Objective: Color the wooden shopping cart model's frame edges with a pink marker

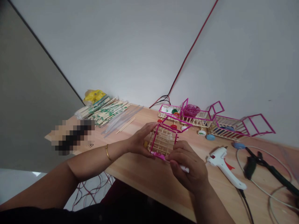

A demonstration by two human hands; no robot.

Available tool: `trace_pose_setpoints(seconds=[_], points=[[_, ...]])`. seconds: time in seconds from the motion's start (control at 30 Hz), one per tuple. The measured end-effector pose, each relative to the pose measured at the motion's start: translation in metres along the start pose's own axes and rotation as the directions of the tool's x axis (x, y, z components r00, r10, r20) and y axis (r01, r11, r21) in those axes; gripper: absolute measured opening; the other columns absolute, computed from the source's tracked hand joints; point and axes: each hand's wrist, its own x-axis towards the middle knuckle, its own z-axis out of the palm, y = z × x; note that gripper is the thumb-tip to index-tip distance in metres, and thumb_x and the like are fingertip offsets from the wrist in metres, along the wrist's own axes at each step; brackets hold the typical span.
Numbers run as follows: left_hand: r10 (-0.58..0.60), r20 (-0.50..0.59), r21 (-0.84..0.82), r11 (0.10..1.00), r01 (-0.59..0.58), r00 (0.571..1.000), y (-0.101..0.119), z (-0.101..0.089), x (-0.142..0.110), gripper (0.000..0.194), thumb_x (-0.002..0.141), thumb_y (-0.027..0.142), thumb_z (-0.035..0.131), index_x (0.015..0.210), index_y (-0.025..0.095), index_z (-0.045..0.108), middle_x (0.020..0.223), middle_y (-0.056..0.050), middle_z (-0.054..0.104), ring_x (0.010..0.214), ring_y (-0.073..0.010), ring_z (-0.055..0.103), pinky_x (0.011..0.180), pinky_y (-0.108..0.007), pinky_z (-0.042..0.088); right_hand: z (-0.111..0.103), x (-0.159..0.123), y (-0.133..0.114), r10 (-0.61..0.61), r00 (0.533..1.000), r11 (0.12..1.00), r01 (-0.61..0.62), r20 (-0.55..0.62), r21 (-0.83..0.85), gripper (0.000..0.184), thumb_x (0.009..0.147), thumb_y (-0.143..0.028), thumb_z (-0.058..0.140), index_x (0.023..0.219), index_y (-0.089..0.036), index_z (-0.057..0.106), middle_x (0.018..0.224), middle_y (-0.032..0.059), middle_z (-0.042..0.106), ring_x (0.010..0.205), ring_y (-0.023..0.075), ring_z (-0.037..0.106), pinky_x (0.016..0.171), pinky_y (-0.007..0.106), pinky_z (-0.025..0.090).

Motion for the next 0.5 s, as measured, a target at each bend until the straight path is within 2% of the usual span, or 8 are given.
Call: trace_pose_setpoints(seconds=[0.13,0.33,0.5], points=[[-0.002,-0.019,-0.032,0.999,0.002,1.0,0.002,-0.002,0.002,0.132,0.05,0.059,0.089,0.154,0.027,0.015,0.148,-0.017,0.041,0.137,-0.0376,0.043,0.114,-0.057,0.04,0.0,-0.005,0.003,0.048,0.998,0.999,-0.048,-0.036,-0.022,0.01,0.088,-0.02,0.058,0.085,-0.019,0.068,0.072,0.006,0.061,0.074,0.0188,0.058,0.061,0.031,0.049],[-0.019,0.029,-0.031,0.999,0.02,0.999,0.0,0.002,-0.005,0.14,0.045,0.061,0.09,0.155,0.03,0.009,0.149,-0.017,0.039,0.138,-0.0391,0.041,0.114,-0.058,0.04,-0.002,-0.015,0.01,0.09,0.991,0.99,-0.1,-0.103,-0.102,0.011,0.089,-0.02,0.058,0.09,-0.021,0.068,0.075,0.0052,0.062,0.079,0.0194,0.057,0.067,0.033,0.047],[-0.032,0.052,-0.031,0.999,0.034,0.998,0.001,0.001,-0.006,0.137,0.047,0.061,0.09,0.155,0.029,0.012,0.148,-0.018,0.04,0.139,-0.0398,0.04,0.114,-0.059,0.04,-0.001,-0.016,0.011,0.095,0.985,0.982,-0.117,-0.144,-0.151,0.013,0.091,-0.025,0.057,0.092,-0.021,0.069,0.076,0.0051,0.064,0.08,0.0196,0.057,0.067,0.032,0.046]])
